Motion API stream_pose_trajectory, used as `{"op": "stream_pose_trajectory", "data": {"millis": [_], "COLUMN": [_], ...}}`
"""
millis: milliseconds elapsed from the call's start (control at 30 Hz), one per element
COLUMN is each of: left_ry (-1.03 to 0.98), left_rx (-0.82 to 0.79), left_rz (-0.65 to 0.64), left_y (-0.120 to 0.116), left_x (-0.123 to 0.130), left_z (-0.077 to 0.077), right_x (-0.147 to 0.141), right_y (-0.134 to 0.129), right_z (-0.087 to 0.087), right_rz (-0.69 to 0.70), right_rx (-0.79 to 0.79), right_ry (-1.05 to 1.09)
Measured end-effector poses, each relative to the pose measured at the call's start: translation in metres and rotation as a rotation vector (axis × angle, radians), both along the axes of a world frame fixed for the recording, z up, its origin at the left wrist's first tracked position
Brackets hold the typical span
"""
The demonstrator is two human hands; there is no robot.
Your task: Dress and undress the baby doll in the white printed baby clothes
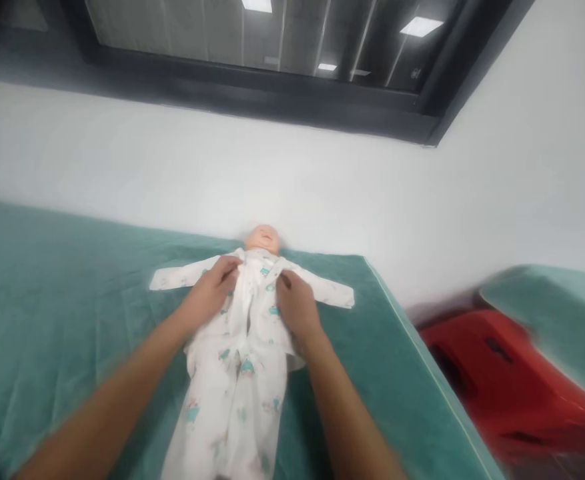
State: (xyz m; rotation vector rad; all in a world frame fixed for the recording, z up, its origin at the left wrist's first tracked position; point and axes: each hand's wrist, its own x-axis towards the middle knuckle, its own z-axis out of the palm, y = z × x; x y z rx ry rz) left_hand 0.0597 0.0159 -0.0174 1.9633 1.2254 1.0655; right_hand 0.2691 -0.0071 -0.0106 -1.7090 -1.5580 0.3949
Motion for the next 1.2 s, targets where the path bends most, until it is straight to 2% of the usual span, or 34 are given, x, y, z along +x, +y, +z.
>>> {"op": "stream_pose_trajectory", "data": {"millis": [133, 167, 233, 333, 433, 533, 600, 700, 867, 1033, 1133, 1200], "left_ry": [-0.045, -0.059, -0.067, -0.018, 0.054, 0.102, 0.119, 0.139, 0.081, -0.175, -0.197, -0.168], "left_rx": [-0.012, -0.025, -0.046, -0.093, -0.147, -0.141, -0.135, -0.134, -0.154, -0.173, -0.21, -0.222], "left_rz": [-0.161, -0.159, -0.06, 0.059, 0.005, -0.011, 0.033, 0.104, 0.063, 0.102, 0.06, 0.032], "left_y": [0.032, 0.04, 0.056, 0.075, 0.085, 0.087, 0.086, 0.082, 0.079, 0.079, 0.08, 0.079], "left_x": [0.011, 0.012, 0.016, 0.024, 0.035, 0.041, 0.041, 0.039, 0.034, 0.035, 0.039, 0.041], "left_z": [0.019, 0.024, 0.031, 0.034, 0.031, 0.026, 0.024, 0.025, 0.029, 0.031, 0.03, 0.029], "right_x": [-0.014, -0.017, -0.02, -0.023, -0.027, -0.031, -0.031, -0.03, -0.022, -0.01, -0.01, -0.015], "right_y": [0.035, 0.042, 0.055, 0.069, 0.076, 0.076, 0.075, 0.073, 0.072, 0.074, 0.075, 0.075], "right_z": [0.013, 0.017, 0.025, 0.026, 0.016, 0.006, 0.004, 0.007, 0.012, 0.011, 0.008, 0.006], "right_rz": [0.126, 0.18, 0.235, 0.089, -0.043, -0.038, -0.033, -0.051, -0.077, 0.017, 0.052, 0.06], "right_rx": [0.0, -0.007, -0.02, 0.023, 0.08, 0.076, 0.028, -0.06, -0.142, -0.157, -0.102, -0.061], "right_ry": [0.11, 0.118, 0.101, 0.057, -0.004, -0.035, -0.042, -0.057, -0.011, 0.256, 0.457, 0.499]}}
